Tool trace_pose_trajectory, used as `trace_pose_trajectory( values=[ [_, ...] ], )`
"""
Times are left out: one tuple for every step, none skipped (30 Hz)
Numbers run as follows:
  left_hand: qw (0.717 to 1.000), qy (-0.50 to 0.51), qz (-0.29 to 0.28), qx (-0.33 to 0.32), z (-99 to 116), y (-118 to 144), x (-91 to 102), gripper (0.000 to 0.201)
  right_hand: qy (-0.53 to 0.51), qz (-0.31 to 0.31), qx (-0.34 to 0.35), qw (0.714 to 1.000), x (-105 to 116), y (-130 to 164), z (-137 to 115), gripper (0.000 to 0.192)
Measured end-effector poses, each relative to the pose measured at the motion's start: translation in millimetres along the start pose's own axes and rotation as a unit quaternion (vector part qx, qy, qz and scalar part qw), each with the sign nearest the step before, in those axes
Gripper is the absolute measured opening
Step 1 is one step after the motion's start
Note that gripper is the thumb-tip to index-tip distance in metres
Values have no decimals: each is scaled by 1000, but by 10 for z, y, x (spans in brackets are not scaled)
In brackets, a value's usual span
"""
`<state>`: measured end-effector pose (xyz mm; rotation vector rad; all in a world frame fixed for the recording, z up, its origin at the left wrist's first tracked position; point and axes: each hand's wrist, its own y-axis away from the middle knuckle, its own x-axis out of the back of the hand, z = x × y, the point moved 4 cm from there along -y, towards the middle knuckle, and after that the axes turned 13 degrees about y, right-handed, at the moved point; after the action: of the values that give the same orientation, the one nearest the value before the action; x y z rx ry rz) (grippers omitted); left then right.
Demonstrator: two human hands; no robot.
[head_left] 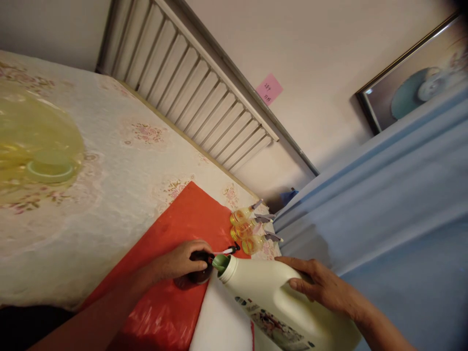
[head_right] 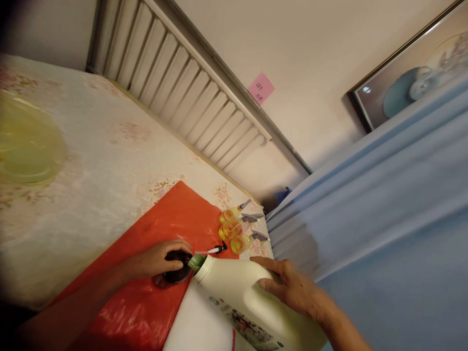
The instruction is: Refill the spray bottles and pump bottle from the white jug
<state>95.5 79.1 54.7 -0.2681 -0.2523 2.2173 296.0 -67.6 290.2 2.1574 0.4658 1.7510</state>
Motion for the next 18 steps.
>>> trace_pose_trajectory(
  values=[
    [1000, 0, 0, -3, -3, -1, 0, 35, -1, 0, 1, 1000, 1, -1, -2, 50],
    [1000, 0, -1, -6, -4, -1, 0, 35, -1, 0, 3, 1000, 2, -2, -5, 50],
    [1000, -1, -2, -6, -3, -1, -1, 35, -1, -1, 5, 1000, 4, -2, -8, 50],
    [1000, -2, -4, -5, 0, 0, -1, 35, 0, -1, 6, 1000, 6, -1, -13, 50],
    [1000, -2, -4, -5, 7, 2, -2, 35, 2, -2, 7, 1000, 8, -1, -16, 50],
    [1000, -2, -3, -5, 16, 4, -1, 35, 5, -3, 6, 1000, 11, 1, -18, 50],
    [1000, -2, -3, -5, 25, 7, -2, 34, 8, -4, 4, 1000, 12, 2, -19, 51],
    [1000, 0, -1, -5, 34, 10, -2, 34, 13, -3, 2, 1000, 15, 2, -19, 52],
    [1000, 3, 0, -5, 41, 12, -3, 34, 17, -2, -2, 1000, 17, 2, -16, 52],
    [1000, 6, 2, -4, 46, 14, -3, 33, 20, -1, -5, 1000, 18, 1, -14, 53],
    [1000, 10, 6, -3, 47, 16, -2, 33, 21, 0, -6, 1000, 19, -1, -12, 53],
    [1000, 12, 7, 0, 47, 17, -3, 33, 20, 0, -6, 1000, 18, -3, -12, 54],
    [1000, 14, 7, 1, 46, 17, -3, 33, 18, -1, -4, 1000, 17, -5, -13, 54],
    [1000, 14, 9, 3, 46, 17, -3, 33, 16, -2, -1, 1000, 16, -6, -14, 54],
    [1000, 13, 8, 5, 47, 18, -4, 33, 15, -3, 1, 1000, 15, -7, -16, 53],
    [1000, 12, 6, 7, 49, 19, -6, 33, 16, -3, 3, 1000, 15, -6, -17, 53],
    [1000, 10, 4, 8, 53, 21, -8, 33, 19, -3, 1, 1000, 15, -4, -16, 54],
    [1000, 9, 5, 11, 57, 23, -8, 33, 24, -2, -3, 1000, 17, -2, -13, 54]
  ],
)
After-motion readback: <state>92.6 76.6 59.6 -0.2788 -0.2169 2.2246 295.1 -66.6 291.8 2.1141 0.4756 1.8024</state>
